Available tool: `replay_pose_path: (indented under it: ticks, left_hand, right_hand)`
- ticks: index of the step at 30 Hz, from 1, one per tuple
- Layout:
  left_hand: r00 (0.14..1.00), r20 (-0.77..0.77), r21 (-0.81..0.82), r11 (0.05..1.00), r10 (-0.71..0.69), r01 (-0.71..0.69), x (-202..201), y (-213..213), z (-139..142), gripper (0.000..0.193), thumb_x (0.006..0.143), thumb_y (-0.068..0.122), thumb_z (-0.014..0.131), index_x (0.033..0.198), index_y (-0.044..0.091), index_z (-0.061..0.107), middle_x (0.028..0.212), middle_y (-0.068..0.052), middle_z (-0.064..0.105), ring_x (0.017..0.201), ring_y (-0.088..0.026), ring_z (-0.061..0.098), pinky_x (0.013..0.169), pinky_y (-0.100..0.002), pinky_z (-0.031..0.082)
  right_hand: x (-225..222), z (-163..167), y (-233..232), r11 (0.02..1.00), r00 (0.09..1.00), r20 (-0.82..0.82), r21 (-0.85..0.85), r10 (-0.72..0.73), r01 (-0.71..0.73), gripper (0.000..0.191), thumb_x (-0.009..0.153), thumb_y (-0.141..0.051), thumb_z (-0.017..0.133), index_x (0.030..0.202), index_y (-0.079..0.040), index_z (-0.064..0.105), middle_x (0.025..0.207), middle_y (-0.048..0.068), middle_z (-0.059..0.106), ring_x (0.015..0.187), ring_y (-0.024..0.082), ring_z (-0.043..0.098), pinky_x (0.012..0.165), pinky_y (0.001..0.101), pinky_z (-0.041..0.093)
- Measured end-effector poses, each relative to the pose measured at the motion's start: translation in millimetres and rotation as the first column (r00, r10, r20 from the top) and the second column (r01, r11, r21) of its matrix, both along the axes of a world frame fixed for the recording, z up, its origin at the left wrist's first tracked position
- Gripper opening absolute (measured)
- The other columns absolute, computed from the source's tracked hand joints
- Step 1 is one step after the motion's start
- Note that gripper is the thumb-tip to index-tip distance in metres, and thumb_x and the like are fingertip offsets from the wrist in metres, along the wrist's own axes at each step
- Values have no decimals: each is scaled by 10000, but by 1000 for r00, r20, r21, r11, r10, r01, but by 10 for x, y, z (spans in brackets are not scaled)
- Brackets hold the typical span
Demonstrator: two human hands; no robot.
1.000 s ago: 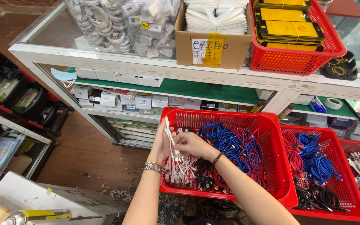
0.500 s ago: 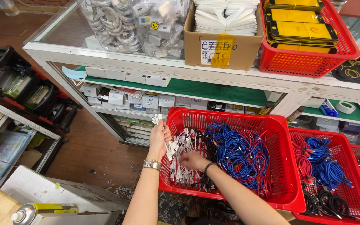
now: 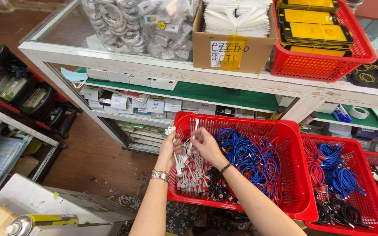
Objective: The person sorts white charging cables from a red basket filled with mixed blue, red, black, and white cables. They gather individual white cables in one hand, align the connectors, and hold the accumulated bundle, occasionally reaching back into the basket for more cables.
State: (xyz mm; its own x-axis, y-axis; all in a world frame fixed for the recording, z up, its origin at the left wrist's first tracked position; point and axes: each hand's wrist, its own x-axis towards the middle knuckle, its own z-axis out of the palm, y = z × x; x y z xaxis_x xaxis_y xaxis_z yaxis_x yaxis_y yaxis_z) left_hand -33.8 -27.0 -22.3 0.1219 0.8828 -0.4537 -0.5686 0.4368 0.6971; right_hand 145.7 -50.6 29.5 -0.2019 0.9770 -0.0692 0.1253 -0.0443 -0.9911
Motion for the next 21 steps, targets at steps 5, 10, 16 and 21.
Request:
replay_pose_path:
  ticks: [5, 10, 16, 21]
  left_hand:
    - [993, 40, -27, 993, -111, 112, 174, -102, 307, 497, 992, 618, 529, 904, 129, 527, 638, 71, 396, 508, -59, 342, 446, -218, 291]
    - [981, -171, -52, 995, -94, 86, 261, -98, 401, 339, 957, 420, 543, 1034, 107, 648, 835, -1, 629, 675, -88, 553, 581, -250, 438]
    - [936, -335, 180, 982, 109, -51, 163, 84, 8, 326, 1069, 351, 508, 947, 63, 598, 759, -1, 552, 670, -124, 530, 592, -274, 445]
    - [952, -242, 202, 970, 187, -139, -28, 145, 39, 355, 1076, 368, 472, 904, 65, 541, 662, -5, 481, 623, -168, 598, 560, -300, 470]
  right_hand:
    - [-5, 295, -25, 968, 981, 86, 168, 173, -185, 151, 1021, -77, 595, 1155, -9, 615, 970, 54, 672, 867, 104, 657, 745, 255, 548]
    - [-52, 313, -76, 968, 965, 111, 62, 236, -243, 165, 967, -71, 628, 1108, 5, 591, 963, 100, 683, 839, 139, 671, 711, 272, 560]
    - [-50, 26, 27, 937, 970, -241, -344, -25, -61, 133, 979, -145, 621, 1046, -43, 568, 928, 126, 753, 829, 204, 749, 759, 308, 629]
    - [-134, -478, -289, 955, 814, 524, -2, 253, -296, 231, 928, -154, 607, 1085, -83, 761, 1063, 125, 751, 986, 283, 712, 889, 412, 552]
